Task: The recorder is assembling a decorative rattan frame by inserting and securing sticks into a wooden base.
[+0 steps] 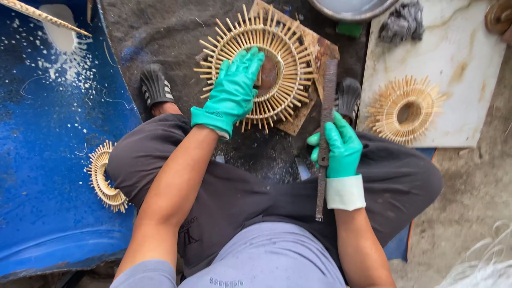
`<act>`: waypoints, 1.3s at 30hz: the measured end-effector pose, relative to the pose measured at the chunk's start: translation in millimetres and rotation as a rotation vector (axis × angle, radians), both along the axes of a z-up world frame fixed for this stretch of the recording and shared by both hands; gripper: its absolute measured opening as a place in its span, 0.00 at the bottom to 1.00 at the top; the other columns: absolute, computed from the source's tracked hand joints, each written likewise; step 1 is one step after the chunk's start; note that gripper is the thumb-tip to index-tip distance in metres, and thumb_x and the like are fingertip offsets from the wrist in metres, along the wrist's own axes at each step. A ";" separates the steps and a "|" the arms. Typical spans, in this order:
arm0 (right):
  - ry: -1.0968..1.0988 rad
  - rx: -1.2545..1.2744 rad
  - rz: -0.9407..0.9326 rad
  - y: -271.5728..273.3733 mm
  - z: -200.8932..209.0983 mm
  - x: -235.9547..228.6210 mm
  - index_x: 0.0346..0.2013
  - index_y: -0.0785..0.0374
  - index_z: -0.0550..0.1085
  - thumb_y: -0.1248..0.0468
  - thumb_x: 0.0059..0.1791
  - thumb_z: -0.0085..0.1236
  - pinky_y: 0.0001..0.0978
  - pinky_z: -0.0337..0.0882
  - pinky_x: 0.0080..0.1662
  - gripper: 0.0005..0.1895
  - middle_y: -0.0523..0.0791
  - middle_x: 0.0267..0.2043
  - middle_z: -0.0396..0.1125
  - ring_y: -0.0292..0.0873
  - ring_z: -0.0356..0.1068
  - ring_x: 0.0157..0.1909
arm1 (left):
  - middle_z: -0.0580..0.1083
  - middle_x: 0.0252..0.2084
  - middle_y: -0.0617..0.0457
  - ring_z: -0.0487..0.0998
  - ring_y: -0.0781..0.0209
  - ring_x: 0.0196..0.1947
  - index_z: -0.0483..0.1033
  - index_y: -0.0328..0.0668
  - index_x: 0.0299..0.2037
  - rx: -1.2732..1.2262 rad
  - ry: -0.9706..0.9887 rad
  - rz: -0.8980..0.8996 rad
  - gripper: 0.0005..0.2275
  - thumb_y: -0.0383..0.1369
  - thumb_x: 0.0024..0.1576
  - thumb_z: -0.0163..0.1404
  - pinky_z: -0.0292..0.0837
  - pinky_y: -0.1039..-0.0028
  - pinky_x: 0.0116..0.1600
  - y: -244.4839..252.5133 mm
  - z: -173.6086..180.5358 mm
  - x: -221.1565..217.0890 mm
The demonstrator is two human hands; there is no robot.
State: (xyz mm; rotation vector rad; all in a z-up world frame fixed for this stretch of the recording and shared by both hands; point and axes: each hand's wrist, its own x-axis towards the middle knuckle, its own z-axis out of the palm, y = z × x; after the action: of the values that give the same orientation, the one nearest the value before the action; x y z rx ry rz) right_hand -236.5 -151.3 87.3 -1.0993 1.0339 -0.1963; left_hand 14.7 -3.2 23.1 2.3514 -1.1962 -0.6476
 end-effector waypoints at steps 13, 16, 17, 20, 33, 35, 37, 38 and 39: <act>0.642 -1.033 0.632 -108.8 -193.5 59.6 0.74 0.53 0.56 0.58 0.52 0.64 0.50 0.73 0.39 0.39 0.56 0.37 0.73 0.57 0.74 0.36 | 0.79 0.49 0.44 0.82 0.50 0.48 0.70 0.37 0.59 -0.273 0.516 0.610 0.16 0.27 0.61 0.49 0.76 0.62 0.53 42.8 -40.3 15.4; 0.725 -1.022 0.702 -107.2 -201.1 53.9 0.76 0.50 0.57 0.62 0.50 0.61 0.52 0.72 0.40 0.41 0.58 0.41 0.73 0.60 0.74 0.38 | 0.78 0.47 0.44 0.81 0.52 0.46 0.70 0.36 0.60 -0.249 0.550 0.648 0.17 0.27 0.60 0.50 0.77 0.63 0.51 43.4 -38.9 10.6; 0.685 -0.968 0.708 -110.5 -186.9 62.9 0.73 0.50 0.61 0.62 0.50 0.60 0.50 0.73 0.41 0.37 0.57 0.41 0.74 0.58 0.75 0.38 | 0.78 0.48 0.44 0.81 0.52 0.47 0.70 0.36 0.60 -0.358 0.590 0.659 0.16 0.26 0.61 0.50 0.77 0.63 0.52 42.0 -45.0 12.8; 0.598 -1.026 0.681 -122.7 -124.2 93.2 0.61 0.52 0.73 0.60 0.53 0.60 0.47 0.75 0.44 0.20 0.55 0.43 0.75 0.55 0.76 0.40 | 0.78 0.51 0.44 0.81 0.53 0.49 0.71 0.37 0.59 -0.461 0.588 0.668 0.15 0.25 0.61 0.50 0.79 0.64 0.53 37.2 -56.6 15.7; 0.228 -1.495 1.094 -31.3 -72.2 232.0 0.27 0.58 0.78 0.46 0.50 0.64 0.49 0.71 0.29 0.19 0.50 0.29 0.71 0.54 0.74 0.29 | 0.74 0.39 0.46 0.81 0.47 0.31 0.74 0.46 0.40 0.122 -0.349 0.382 0.03 0.31 0.58 0.50 0.76 0.55 0.29 -21.4 -57.6 15.8; 0.141 -1.543 1.072 -35.2 -86.0 227.2 0.26 0.57 0.77 0.48 0.50 0.65 0.48 0.71 0.29 0.18 0.48 0.29 0.71 0.53 0.74 0.29 | 0.74 0.39 0.46 0.81 0.48 0.30 0.73 0.45 0.40 0.122 -0.353 0.368 0.02 0.31 0.59 0.51 0.76 0.57 0.29 -25.4 -50.9 12.2; 0.034 -1.620 1.020 -40.8 -93.1 233.2 0.26 0.57 0.77 0.49 0.49 0.65 0.48 0.71 0.29 0.16 0.47 0.28 0.71 0.53 0.74 0.29 | 0.73 0.38 0.46 0.80 0.49 0.30 0.72 0.44 0.40 0.103 -0.390 0.361 0.02 0.31 0.61 0.51 0.77 0.60 0.29 -35.2 -47.1 18.7; 0.042 -1.619 1.029 -42.3 -94.9 238.1 0.25 0.56 0.77 0.50 0.49 0.65 0.48 0.71 0.28 0.16 0.48 0.28 0.71 0.52 0.73 0.28 | 0.73 0.36 0.46 0.80 0.49 0.28 0.72 0.44 0.38 0.119 -0.394 0.386 0.03 0.32 0.60 0.51 0.76 0.59 0.27 -40.6 -47.8 23.0; 0.066 -1.597 1.055 -38.8 -96.1 230.9 0.24 0.56 0.77 0.50 0.49 0.65 0.48 0.70 0.27 0.16 0.48 0.27 0.71 0.52 0.73 0.27 | 0.73 0.35 0.45 0.80 0.48 0.27 0.72 0.44 0.36 0.147 -0.374 0.406 0.05 0.34 0.59 0.51 0.75 0.58 0.24 -41.0 -47.6 15.0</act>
State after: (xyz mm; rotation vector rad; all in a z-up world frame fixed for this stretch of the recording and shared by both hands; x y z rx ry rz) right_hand -5.6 -190.1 -8.8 -2.9313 0.0148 -0.0902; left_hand 29.6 -44.2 -24.4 2.8130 -0.7819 -0.1657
